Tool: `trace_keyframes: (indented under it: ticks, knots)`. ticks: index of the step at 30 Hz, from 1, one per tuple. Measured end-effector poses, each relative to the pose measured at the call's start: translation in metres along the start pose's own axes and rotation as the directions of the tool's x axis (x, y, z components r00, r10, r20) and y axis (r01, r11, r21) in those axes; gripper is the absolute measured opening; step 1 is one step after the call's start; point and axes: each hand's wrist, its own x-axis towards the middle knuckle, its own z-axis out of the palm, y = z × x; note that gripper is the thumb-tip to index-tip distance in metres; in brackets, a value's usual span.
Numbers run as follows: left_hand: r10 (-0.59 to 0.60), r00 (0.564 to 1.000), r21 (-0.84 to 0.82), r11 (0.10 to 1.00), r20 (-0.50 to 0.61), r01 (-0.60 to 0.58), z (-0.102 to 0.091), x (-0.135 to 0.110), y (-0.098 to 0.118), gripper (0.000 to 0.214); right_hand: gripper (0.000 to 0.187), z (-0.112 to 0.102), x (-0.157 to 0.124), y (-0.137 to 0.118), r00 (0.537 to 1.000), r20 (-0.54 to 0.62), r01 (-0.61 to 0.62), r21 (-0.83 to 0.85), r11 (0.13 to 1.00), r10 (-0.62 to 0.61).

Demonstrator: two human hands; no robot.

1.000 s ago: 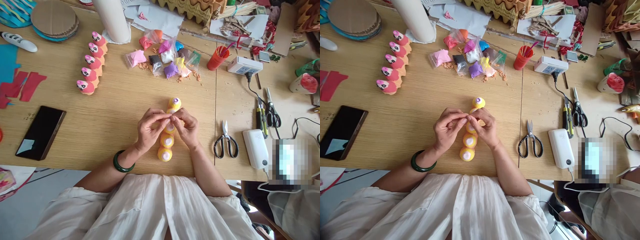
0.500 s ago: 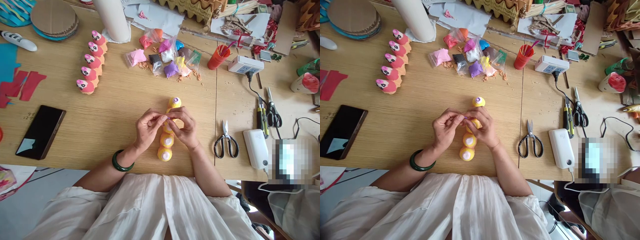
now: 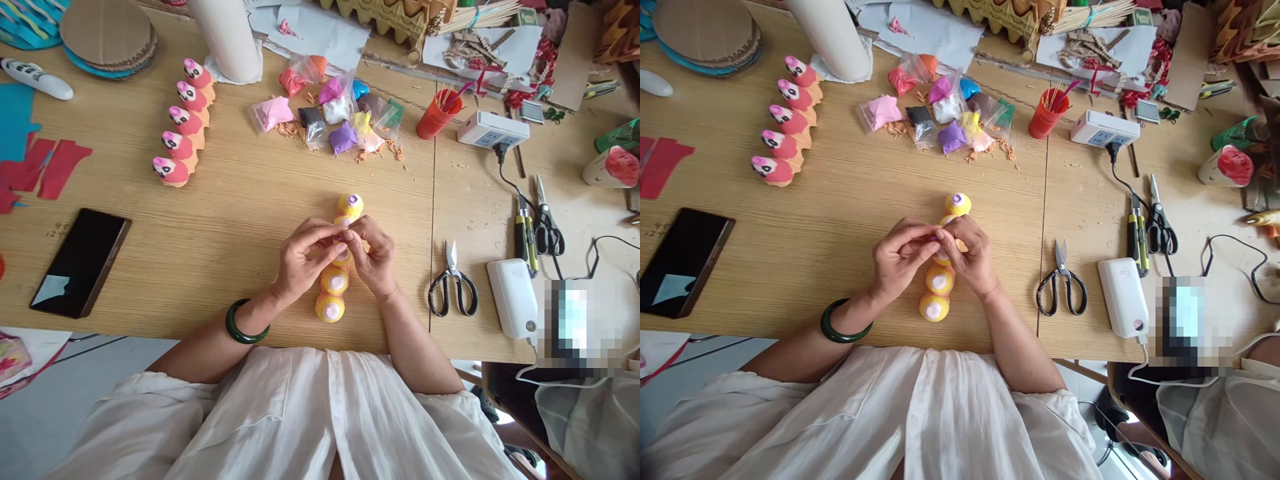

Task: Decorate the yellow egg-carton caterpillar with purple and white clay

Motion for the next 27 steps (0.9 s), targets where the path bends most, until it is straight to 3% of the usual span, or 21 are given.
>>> trace_keyframes:
  ticks: [4,9,14,20,24,27]
  knots:
    - [0.048,0.998,0.053,0.998,-0.051,-0.046,-0.0007,0.0014,0.0014,0.009,0.032,-0.0003,0.0006,-0.0020,0.999,0.019,0.029,0.029,0.999,-0.029]
    - [-0.011,0.995,0.091,0.996,-0.097,0.020,-0.0027,0.0033,0.0037,0.019,0.013,-0.0033,-0.0013,-0.0025,0.999,0.019,-0.043,0.053,0.998,0.042]
    - [-0.021,0.994,0.143,0.989,-0.105,0.036,-0.0041,0.0057,0.0043,0.031,0.008,-0.0028,-0.0006,-0.0008,0.998,0.067,0.014,0.051,0.999,-0.017]
    - [-0.047,0.994,0.029,0.998,-0.102,0.050,-0.0039,0.0070,0.0046,0.043,0.012,-0.0015,0.0001,0.0002,1.000,0.026,0.006,0.046,0.999,-0.007]
    - [-0.092,0.994,-0.069,0.994,-0.061,0.088,-0.0038,0.0044,0.0031,0.024,0.022,-0.0014,0.0004,0.0020,1.000,-0.001,0.016,-0.002,1.000,-0.016]
    - [-0.084,0.996,-0.035,0.996,-0.021,0.083,-0.0035,0.0026,0.0019,0.018,0.023,-0.0012,0.0013,0.0028,0.999,0.008,0.040,0.004,0.999,-0.040]
